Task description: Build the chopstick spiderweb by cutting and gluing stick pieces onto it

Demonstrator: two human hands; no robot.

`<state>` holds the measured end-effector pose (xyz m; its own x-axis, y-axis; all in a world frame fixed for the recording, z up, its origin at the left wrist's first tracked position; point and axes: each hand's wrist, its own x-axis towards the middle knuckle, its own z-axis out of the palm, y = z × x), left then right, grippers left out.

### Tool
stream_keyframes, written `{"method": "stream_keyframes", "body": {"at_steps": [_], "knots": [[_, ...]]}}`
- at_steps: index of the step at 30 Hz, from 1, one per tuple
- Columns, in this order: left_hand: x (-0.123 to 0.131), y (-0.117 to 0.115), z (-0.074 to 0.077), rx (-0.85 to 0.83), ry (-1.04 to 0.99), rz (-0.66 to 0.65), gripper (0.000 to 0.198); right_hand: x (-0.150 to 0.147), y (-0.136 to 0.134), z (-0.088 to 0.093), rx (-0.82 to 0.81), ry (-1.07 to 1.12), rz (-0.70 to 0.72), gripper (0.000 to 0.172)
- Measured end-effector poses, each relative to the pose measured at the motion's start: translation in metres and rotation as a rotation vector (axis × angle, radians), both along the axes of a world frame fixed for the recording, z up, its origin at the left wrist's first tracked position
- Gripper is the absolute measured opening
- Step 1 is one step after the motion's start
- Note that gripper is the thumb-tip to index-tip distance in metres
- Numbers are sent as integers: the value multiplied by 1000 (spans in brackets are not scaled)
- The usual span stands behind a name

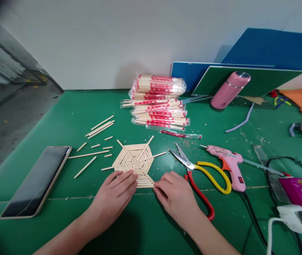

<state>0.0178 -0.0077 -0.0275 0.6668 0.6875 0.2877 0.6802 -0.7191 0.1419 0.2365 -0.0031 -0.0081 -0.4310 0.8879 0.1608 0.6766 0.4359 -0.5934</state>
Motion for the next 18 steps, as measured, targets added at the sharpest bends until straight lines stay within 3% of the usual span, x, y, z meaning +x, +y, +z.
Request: {"method": "stream_keyframes", "body": {"at_steps": [13,15,18], "knots": [[2,1,-1,36,28,-14,26,1,0,1,-13,-24,16,15],[2,1,-3,45,27,-2,25,2,0,2,-49,53,-68,13],[3,1,-2,70,18,1,23,6,1,14,-76,273,-313,21]]}}
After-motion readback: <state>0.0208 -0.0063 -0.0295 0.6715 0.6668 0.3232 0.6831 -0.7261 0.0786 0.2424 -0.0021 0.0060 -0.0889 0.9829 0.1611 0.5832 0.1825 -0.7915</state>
